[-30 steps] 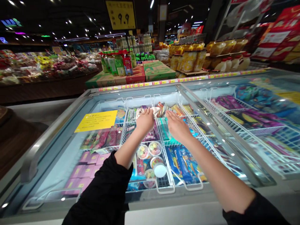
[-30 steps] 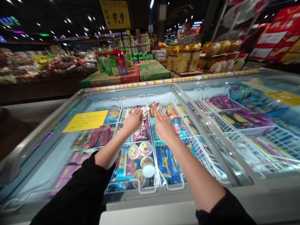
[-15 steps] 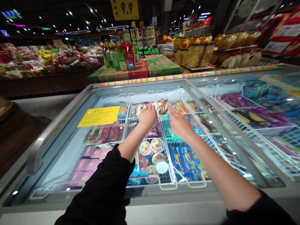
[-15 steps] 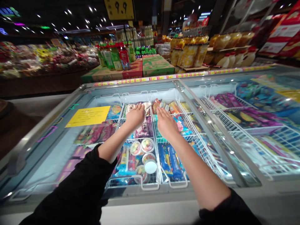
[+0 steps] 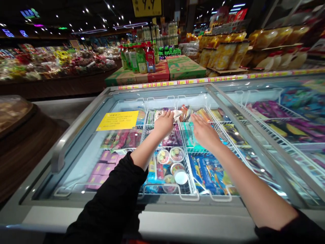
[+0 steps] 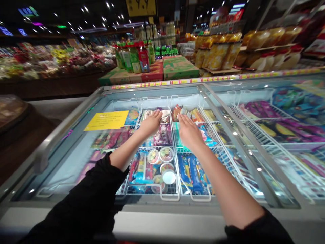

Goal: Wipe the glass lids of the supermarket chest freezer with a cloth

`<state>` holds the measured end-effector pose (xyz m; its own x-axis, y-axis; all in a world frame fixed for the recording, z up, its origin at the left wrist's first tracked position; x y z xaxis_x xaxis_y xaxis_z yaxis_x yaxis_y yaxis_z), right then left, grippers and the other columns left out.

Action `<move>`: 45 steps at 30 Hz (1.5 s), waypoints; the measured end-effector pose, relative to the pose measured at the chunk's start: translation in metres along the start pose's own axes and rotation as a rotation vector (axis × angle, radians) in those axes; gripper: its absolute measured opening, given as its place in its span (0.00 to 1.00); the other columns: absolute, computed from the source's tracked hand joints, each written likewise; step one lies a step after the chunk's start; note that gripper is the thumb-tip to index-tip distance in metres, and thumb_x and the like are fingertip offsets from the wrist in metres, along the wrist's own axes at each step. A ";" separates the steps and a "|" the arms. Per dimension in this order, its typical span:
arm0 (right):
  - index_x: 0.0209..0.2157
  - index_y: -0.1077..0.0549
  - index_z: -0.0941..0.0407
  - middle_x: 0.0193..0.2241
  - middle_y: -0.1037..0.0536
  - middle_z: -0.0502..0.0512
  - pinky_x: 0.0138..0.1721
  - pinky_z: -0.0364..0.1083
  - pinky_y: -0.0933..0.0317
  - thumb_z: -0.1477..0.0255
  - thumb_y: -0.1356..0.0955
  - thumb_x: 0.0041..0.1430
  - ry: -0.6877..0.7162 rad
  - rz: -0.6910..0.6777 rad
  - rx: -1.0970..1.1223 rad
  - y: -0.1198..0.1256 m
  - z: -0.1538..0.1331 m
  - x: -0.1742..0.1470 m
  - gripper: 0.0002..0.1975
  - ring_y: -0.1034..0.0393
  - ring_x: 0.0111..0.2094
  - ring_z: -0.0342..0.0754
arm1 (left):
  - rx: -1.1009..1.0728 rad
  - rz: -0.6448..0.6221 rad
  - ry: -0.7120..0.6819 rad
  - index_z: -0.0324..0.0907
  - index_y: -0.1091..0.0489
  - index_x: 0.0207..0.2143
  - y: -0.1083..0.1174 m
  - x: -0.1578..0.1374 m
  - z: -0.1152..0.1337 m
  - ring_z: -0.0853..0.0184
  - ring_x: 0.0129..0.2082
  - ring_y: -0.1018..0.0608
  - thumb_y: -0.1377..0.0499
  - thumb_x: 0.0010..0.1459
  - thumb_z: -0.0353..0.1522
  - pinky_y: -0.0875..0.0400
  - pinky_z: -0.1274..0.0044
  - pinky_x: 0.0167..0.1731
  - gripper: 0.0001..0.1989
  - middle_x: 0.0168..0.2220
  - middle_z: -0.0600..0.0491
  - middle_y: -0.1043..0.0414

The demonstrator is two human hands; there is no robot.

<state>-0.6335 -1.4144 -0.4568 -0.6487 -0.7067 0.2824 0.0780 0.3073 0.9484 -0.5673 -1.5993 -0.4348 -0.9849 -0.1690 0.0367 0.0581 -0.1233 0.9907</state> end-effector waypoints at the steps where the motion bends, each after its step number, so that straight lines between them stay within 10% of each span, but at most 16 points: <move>1: 0.73 0.42 0.66 0.72 0.36 0.67 0.75 0.59 0.49 0.77 0.44 0.70 0.003 -0.003 -0.004 0.001 0.000 0.001 0.32 0.45 0.74 0.57 | 0.012 0.005 0.022 0.32 0.45 0.74 0.000 -0.010 0.000 0.55 0.76 0.41 0.55 0.76 0.30 0.40 0.65 0.72 0.27 0.75 0.40 0.47; 8: 0.72 0.40 0.68 0.72 0.38 0.67 0.75 0.59 0.50 0.79 0.45 0.69 0.031 0.004 -0.032 0.011 -0.025 0.004 0.31 0.46 0.74 0.57 | 0.003 -0.026 -0.198 0.40 0.45 0.75 0.001 -0.027 0.000 0.60 0.76 0.42 0.54 0.77 0.33 0.45 0.68 0.74 0.27 0.76 0.49 0.47; 15: 0.74 0.42 0.66 0.73 0.39 0.66 0.75 0.58 0.50 0.78 0.44 0.69 0.065 0.007 0.030 0.008 -0.064 0.009 0.33 0.48 0.75 0.55 | -0.008 0.055 0.127 0.34 0.42 0.73 0.008 -0.036 -0.043 0.54 0.74 0.38 0.55 0.77 0.31 0.38 0.63 0.71 0.26 0.74 0.41 0.44; 28: 0.75 0.51 0.70 0.75 0.44 0.70 0.75 0.56 0.52 0.72 0.42 0.71 0.043 -0.009 0.138 -0.006 -0.138 0.035 0.36 0.51 0.76 0.57 | -0.400 0.162 -0.262 0.40 0.55 0.77 0.018 -0.072 -0.067 0.64 0.76 0.44 0.47 0.67 0.24 0.42 0.70 0.73 0.39 0.78 0.44 0.54; 45: 0.75 0.43 0.49 0.75 0.43 0.62 0.70 0.76 0.55 0.60 0.43 0.75 -0.081 -0.131 -0.063 -0.035 -0.143 0.059 0.31 0.52 0.75 0.73 | -0.054 0.181 0.008 0.37 0.39 0.72 0.036 -0.143 -0.155 0.58 0.74 0.37 0.51 0.72 0.27 0.41 0.64 0.73 0.27 0.72 0.44 0.38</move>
<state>-0.5661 -1.5585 -0.4528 -0.7148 -0.6840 0.1455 0.0347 0.1731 0.9843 -0.3990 -1.7311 -0.4252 -0.9563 -0.2011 0.2121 0.2427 -0.1421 0.9596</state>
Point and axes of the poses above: each hand's wrist, its own x-axis towards the middle knuckle, its own y-axis out of the back of the hand, z = x × y, the point moved 3 cm from there along x, towards the middle knuckle
